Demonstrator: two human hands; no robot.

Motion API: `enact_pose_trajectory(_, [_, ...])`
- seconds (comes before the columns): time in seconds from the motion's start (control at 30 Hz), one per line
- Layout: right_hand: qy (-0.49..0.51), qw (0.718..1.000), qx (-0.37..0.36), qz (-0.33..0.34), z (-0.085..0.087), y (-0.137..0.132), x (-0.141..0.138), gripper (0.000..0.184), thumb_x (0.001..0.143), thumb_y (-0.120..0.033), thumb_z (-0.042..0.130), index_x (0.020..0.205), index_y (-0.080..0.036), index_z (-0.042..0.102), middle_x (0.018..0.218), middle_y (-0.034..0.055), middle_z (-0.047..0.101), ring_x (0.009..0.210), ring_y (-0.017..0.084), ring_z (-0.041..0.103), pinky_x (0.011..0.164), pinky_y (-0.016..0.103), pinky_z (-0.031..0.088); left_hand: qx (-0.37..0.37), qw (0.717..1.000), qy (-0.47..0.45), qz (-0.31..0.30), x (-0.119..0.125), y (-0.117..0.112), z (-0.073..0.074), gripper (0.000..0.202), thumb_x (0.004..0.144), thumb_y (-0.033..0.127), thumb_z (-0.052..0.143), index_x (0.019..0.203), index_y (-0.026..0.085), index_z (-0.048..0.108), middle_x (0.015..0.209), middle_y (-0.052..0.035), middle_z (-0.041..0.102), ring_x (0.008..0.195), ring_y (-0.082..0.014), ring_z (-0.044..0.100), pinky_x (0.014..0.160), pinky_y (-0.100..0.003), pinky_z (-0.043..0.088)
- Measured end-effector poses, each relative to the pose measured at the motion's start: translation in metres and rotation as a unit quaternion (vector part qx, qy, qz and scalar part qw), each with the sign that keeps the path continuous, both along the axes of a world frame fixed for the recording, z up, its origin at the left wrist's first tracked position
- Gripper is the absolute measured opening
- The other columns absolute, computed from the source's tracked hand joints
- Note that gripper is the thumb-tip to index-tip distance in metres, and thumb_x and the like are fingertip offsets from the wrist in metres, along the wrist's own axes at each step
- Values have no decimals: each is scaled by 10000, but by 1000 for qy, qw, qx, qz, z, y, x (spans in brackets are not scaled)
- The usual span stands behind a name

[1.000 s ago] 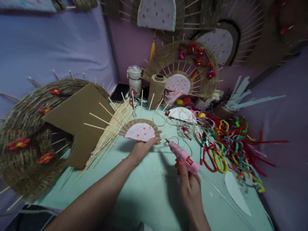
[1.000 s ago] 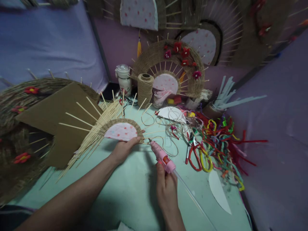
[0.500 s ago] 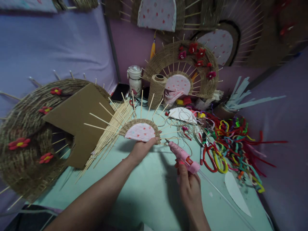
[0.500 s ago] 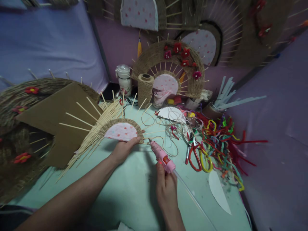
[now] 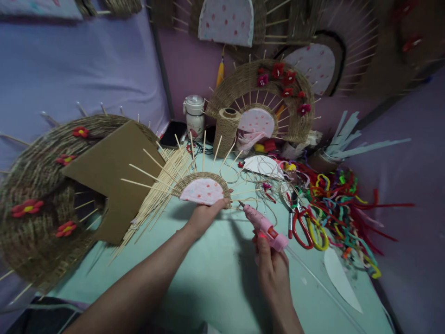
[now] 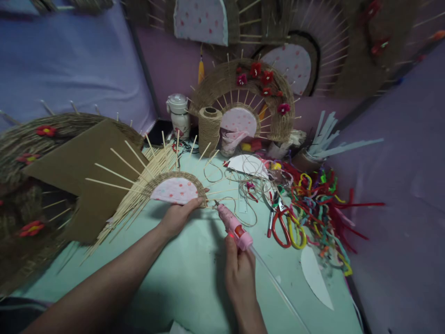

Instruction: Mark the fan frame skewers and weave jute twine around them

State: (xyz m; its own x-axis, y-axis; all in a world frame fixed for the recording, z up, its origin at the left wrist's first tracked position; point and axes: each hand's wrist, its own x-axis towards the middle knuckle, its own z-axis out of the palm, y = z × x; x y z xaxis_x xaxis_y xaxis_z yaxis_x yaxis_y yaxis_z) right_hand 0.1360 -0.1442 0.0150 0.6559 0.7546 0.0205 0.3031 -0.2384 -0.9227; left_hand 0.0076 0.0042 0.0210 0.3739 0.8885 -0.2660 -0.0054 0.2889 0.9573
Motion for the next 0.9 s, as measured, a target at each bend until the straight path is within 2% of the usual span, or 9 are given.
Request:
enact_pose_trajectory(0.17, [8,999,-33,-3,-2,-6,0,578,821,-668,487,890,-148,731,673,79,655,642,212,577,564,297,447,-6,999,-36,17,4,2,-11,280,708,409,719,884,197,768,1052,-56,740,1071,-236,628,990,-342,443])
enact_pose_trajectory(0.33, [94,993,-7,-69,-3,-13,2,659,772,-730,490,863,-114,704,712,93,661,588,174,554,501,270,413,-80,979,-172,70,12,4,-10,287,655,315,758,902,167,750,1100,-73,716,905,-183,651,778,-296,519])
enact_pose_trajectory(0.4, [134,987,21,-87,-3,-16,4,649,754,-731,519,849,-111,687,726,93,663,613,176,574,522,270,431,-111,967,-213,83,12,4,-6,298,642,286,775,906,151,741,1017,-68,727,795,-141,640,705,-270,514])
enact_pose_trajectory(0.47, [165,980,55,-101,-4,-19,5,603,758,-702,549,850,-119,671,739,81,662,628,167,583,534,260,437,-134,956,-246,90,11,4,-2,281,629,270,795,864,130,729,849,-47,721,709,-115,620,674,-259,507])
enact_pose_trajectory(0.53, [194,972,76,-112,-5,-21,5,551,770,-668,566,852,-131,658,728,60,652,600,146,567,514,242,424,-151,945,-275,95,10,5,2,237,623,260,810,781,117,705,725,-24,689,672,-107,613,675,-260,508])
enact_pose_trajectory(0.6, [221,963,84,-127,-6,-22,5,516,767,-647,584,836,-139,645,719,51,646,588,141,562,506,239,427,-162,936,-296,98,9,4,5,216,624,248,816,727,115,680,696,-19,678,671,-108,617,685,-266,512])
enact_pose_trajectory(0.77, [302,937,102,-145,-6,-19,6,453,769,-611,608,820,-161,630,727,32,635,605,131,561,527,231,450,-184,927,-318,72,7,0,13,236,602,246,835,714,113,675,708,-31,688,691,-119,629,696,-275,518])
enact_pose_trajectory(0.9, [396,906,108,-100,-1,-12,4,485,726,-647,646,793,-167,625,683,11,594,584,119,532,508,220,440,-216,926,-311,-6,3,-6,15,311,562,262,861,765,97,693,734,-44,689,698,-136,633,680,-285,523])
